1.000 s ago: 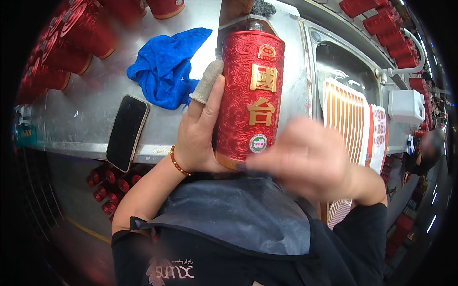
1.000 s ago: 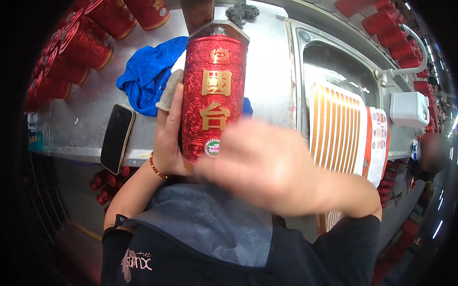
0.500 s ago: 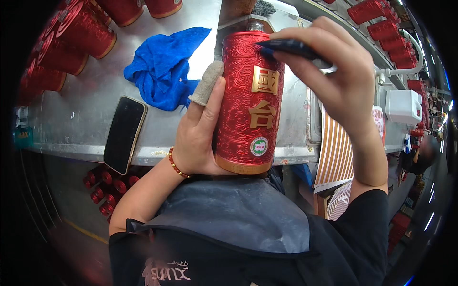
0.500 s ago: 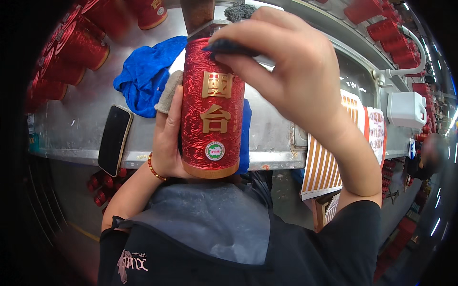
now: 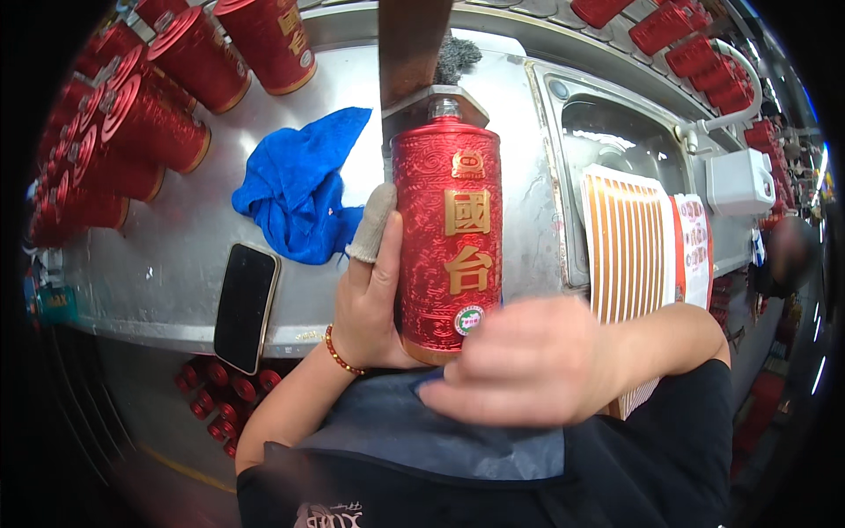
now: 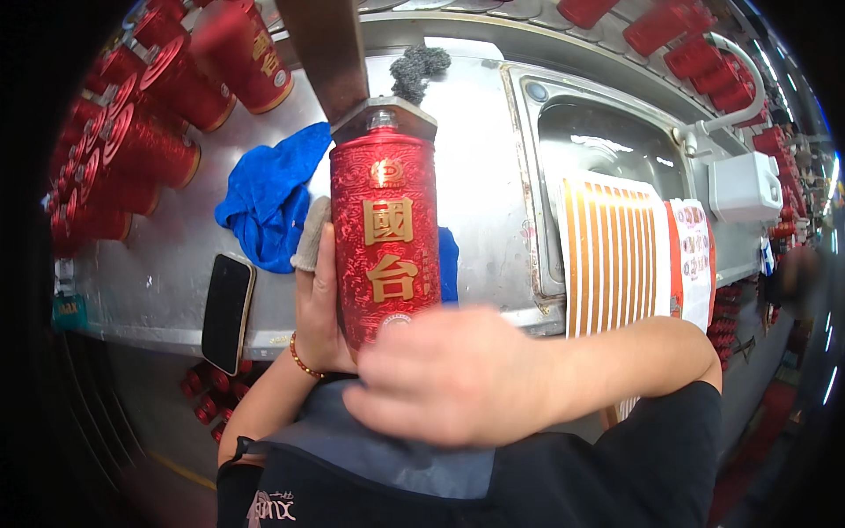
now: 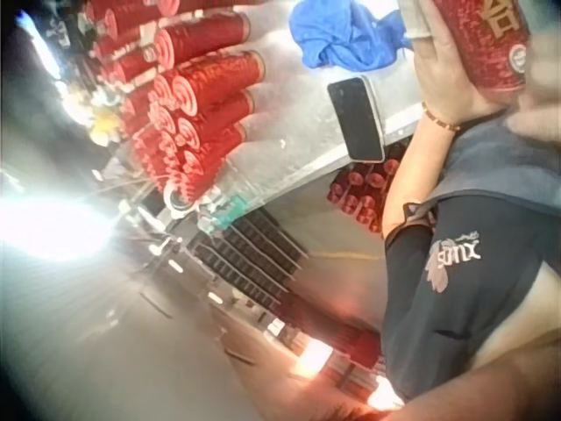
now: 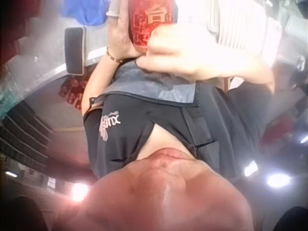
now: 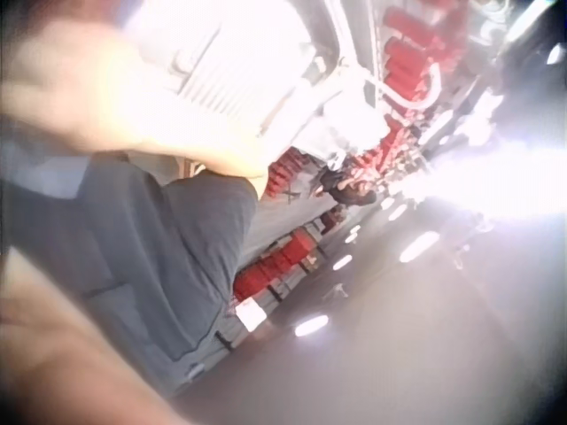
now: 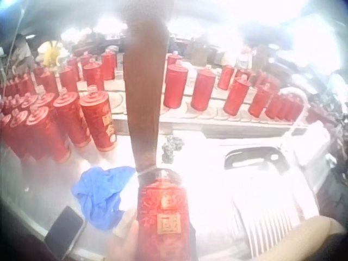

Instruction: The person repeatedly picks up red cylindrical containers, applies a gold label to the side, smooths it with a blue cloth, and places the finished item on the floor. The process is repeated for multiple units in a production setting.

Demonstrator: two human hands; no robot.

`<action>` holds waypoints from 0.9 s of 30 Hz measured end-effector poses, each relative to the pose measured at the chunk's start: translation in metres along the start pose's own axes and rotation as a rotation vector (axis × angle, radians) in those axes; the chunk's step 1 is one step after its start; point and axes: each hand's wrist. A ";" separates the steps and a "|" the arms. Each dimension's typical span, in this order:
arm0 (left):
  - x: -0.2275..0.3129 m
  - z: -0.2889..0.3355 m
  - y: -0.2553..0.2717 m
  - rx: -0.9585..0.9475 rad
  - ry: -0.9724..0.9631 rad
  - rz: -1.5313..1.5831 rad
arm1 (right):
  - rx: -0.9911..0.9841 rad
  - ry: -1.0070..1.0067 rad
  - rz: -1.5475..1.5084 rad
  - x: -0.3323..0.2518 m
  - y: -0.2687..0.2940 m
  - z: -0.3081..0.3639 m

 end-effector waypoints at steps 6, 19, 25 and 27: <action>0.002 -0.007 0.006 0.017 -0.072 -0.142 | 0.194 -0.018 0.371 0.046 0.031 -0.006; 0.009 -0.042 0.095 -0.445 -0.100 -0.264 | 0.385 0.025 -0.124 0.012 -0.022 0.050; -0.063 -0.064 0.087 -0.213 0.067 -0.773 | 0.604 -0.306 -0.216 0.038 0.002 0.058; -0.074 -0.059 0.076 -0.146 -0.009 -0.894 | 0.630 -0.317 -0.198 0.040 0.003 0.059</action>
Point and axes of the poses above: each hand's wrist, its own z-axis away from the middle knuckle, its own y-axis out of the back of the hand, x = y × z, and after that the axes turned 14 degrees about -z, right-handed
